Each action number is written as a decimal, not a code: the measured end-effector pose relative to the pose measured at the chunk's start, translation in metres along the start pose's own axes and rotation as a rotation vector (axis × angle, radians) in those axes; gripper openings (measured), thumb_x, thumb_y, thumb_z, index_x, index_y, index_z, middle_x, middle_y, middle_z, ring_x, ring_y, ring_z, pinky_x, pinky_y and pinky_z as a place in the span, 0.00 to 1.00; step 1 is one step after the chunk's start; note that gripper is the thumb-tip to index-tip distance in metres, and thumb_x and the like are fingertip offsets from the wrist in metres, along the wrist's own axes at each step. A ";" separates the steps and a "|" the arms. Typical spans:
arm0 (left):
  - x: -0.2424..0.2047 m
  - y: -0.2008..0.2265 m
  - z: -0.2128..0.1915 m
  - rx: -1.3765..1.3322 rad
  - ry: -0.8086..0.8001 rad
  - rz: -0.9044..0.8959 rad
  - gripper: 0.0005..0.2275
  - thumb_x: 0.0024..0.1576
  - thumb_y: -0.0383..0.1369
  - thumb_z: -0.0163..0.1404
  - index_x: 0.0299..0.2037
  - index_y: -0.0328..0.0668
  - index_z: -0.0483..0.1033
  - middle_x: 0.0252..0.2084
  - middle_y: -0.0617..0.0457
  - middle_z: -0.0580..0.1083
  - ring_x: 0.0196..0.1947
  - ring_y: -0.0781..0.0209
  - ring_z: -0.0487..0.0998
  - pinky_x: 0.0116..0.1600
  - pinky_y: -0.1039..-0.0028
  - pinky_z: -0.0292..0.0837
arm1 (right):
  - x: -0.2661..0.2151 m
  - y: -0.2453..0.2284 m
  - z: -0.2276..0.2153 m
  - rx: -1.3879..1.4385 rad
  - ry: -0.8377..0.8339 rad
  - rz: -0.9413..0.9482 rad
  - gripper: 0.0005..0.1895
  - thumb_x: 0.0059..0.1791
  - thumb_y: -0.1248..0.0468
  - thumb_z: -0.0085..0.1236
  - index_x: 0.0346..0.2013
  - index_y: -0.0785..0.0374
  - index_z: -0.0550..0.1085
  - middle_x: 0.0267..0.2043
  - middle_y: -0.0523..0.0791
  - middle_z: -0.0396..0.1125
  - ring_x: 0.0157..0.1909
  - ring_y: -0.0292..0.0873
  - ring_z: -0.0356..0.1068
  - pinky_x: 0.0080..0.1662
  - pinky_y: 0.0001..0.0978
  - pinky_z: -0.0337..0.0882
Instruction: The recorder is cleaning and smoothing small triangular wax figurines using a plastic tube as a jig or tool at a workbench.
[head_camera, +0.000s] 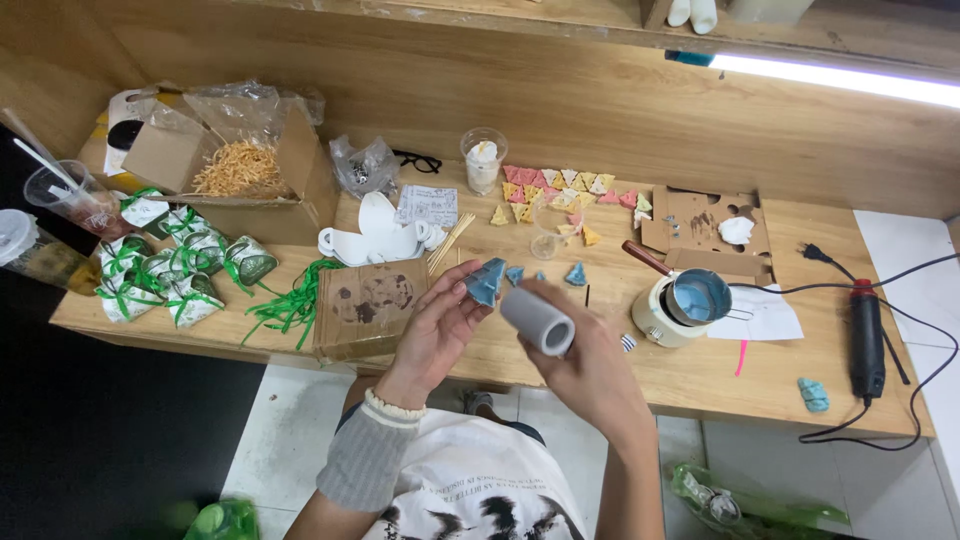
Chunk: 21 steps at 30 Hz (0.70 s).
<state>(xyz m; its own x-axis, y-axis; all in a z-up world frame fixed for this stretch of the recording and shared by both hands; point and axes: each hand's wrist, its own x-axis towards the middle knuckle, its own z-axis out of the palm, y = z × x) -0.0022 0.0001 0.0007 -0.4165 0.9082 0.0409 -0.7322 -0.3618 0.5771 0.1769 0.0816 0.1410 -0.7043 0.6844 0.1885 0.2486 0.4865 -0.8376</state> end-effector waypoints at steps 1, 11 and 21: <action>0.001 0.002 -0.001 0.004 0.002 0.007 0.19 0.65 0.30 0.47 0.65 0.32 0.65 0.58 0.46 0.73 0.54 0.59 0.75 0.62 0.66 0.70 | 0.000 -0.003 -0.001 0.020 -0.107 -0.004 0.27 0.43 0.67 0.63 0.58 0.59 0.73 0.42 0.51 0.78 0.40 0.48 0.80 0.43 0.36 0.77; -0.003 0.003 0.001 0.003 0.009 0.002 0.19 0.65 0.30 0.46 0.66 0.33 0.65 0.59 0.46 0.73 0.55 0.60 0.75 0.63 0.66 0.69 | -0.005 -0.007 0.000 0.048 -0.216 -0.023 0.27 0.42 0.68 0.65 0.56 0.59 0.74 0.40 0.53 0.78 0.39 0.50 0.81 0.45 0.36 0.76; -0.001 0.000 -0.004 -0.019 -0.004 0.013 0.19 0.65 0.29 0.46 0.66 0.32 0.65 0.60 0.46 0.72 0.56 0.60 0.74 0.64 0.66 0.69 | -0.004 0.008 0.005 0.106 -0.216 -0.095 0.27 0.43 0.68 0.64 0.58 0.61 0.73 0.43 0.53 0.78 0.44 0.46 0.81 0.47 0.36 0.76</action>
<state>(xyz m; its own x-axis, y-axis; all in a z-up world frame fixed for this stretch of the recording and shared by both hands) -0.0038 -0.0011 -0.0024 -0.4235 0.9044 0.0516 -0.7369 -0.3770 0.5611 0.1784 0.0803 0.1309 -0.8495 0.5013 0.1645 0.1115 0.4753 -0.8727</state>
